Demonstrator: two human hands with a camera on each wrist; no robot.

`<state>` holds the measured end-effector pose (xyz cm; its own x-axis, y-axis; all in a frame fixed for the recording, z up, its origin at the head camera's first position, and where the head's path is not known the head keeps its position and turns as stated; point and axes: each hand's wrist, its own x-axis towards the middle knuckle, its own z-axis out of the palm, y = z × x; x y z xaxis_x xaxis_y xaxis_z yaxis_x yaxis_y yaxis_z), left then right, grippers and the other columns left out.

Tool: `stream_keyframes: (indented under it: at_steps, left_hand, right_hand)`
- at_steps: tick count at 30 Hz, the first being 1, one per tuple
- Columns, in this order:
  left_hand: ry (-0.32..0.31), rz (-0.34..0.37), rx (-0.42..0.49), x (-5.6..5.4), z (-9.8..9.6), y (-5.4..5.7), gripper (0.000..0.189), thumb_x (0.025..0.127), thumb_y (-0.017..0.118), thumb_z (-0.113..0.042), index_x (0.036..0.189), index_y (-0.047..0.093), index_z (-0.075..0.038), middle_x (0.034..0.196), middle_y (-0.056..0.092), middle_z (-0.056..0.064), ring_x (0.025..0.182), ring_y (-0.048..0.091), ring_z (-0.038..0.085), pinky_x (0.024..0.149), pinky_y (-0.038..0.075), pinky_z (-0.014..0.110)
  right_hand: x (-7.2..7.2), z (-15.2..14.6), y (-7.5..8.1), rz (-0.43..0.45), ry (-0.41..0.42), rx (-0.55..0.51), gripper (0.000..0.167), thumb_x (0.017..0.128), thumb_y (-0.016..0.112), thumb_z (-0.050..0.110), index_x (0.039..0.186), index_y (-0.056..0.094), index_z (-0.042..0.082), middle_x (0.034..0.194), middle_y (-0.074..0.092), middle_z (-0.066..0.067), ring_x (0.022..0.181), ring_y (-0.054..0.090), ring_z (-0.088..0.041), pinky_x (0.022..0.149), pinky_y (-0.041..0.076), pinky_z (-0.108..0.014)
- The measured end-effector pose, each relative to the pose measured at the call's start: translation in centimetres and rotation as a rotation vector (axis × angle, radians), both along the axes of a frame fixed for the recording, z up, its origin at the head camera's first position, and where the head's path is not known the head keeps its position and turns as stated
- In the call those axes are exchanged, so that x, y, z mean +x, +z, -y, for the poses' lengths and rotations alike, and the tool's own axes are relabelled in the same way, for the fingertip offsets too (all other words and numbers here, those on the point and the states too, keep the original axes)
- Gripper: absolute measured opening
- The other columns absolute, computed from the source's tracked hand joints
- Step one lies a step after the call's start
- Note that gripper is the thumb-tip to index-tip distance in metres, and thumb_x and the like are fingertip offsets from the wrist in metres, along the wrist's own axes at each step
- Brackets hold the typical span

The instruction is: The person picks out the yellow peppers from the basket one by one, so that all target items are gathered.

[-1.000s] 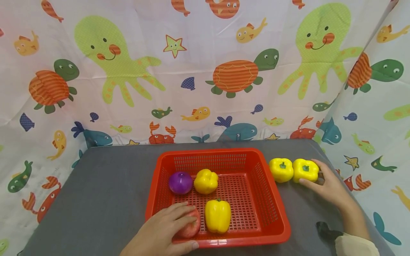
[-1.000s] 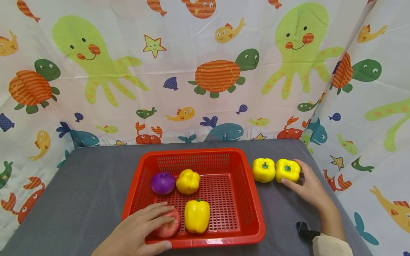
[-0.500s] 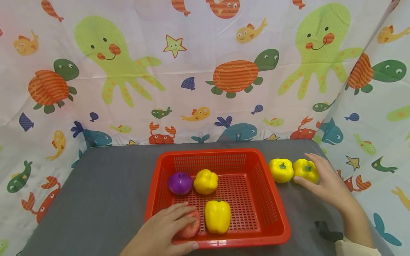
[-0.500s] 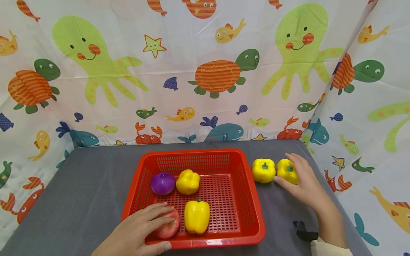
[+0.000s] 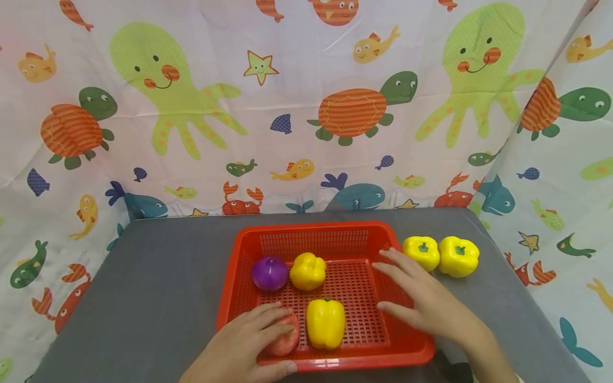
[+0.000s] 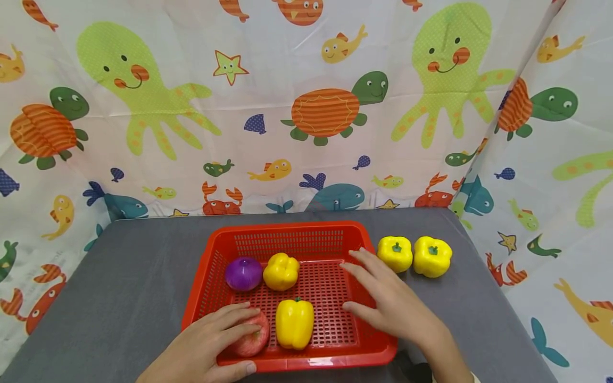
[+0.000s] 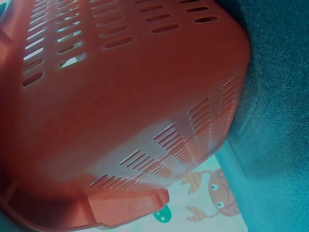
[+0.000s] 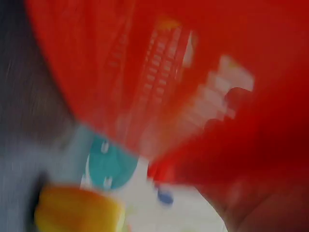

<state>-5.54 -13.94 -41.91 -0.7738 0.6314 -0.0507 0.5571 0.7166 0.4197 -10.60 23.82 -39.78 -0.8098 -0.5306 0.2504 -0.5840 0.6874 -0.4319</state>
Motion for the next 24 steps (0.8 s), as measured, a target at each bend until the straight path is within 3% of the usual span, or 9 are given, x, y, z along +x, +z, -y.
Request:
stream_keyframes:
  at_steps: [6,14,18,22,24]
  left_hand:
    - [0.004,0.002,-0.003,0.0,0.0,0.1,0.067,0.091,0.050,-0.072,0.139,0.061,-0.027,0.149,0.048,-0.009,0.137,0.043,0.023,0.106,0.041,0.057]
    - [0.002,0.000,-0.016,0.1,-0.1,0.0,0.068,0.092,0.047,-0.074,0.139,0.061,-0.027,0.149,0.048,-0.008,0.136,0.044,0.023,0.105,0.042,0.058]
    - [0.003,0.005,-0.020,0.1,-0.2,0.0,0.071,0.091,0.042,-0.077,0.139,0.061,-0.028,0.149,0.048,-0.009,0.136,0.044,0.023,0.104,0.042,0.058]
    - [0.007,0.013,-0.020,0.1,-0.2,0.1,0.069,0.091,0.046,-0.075,0.139,0.061,-0.029,0.149,0.047,-0.009,0.137,0.044,0.023,0.104,0.042,0.059]
    - [0.008,0.004,-0.014,0.1,-0.2,0.1,0.067,0.091,0.049,-0.073,0.139,0.061,-0.028,0.149,0.047,-0.009,0.137,0.043,0.023,0.105,0.042,0.058]
  right_hand:
    - [1.4,3.3,-0.6,0.085,0.179,0.029,0.063,0.093,0.071,0.043,0.149,0.045,0.035,0.159,0.034,0.006,0.138,0.042,-0.021,0.098,0.050,-0.049]
    - [1.6,5.2,-1.7,0.122,0.359,0.008,0.044,0.100,0.063,0.035,0.143,0.056,0.036,0.157,0.037,0.009,0.137,0.043,-0.019,0.101,0.048,-0.048]
    - [1.4,5.2,-2.0,0.134,0.379,0.028,0.040,0.101,0.061,0.038,0.140,0.060,0.030,0.156,0.040,0.010,0.140,0.040,-0.020,0.105,0.044,-0.050]
    - [1.3,5.2,-2.1,0.183,0.361,0.034,0.042,0.101,0.061,0.037,0.141,0.060,0.025,0.149,0.049,0.011,0.140,0.043,-0.022,0.105,0.043,-0.054]
    - [1.2,5.2,-2.1,0.166,0.355,0.023,0.042,0.100,0.063,0.036,0.140,0.060,0.024,0.145,0.052,0.011,0.136,0.046,-0.020,0.104,0.044,-0.052]
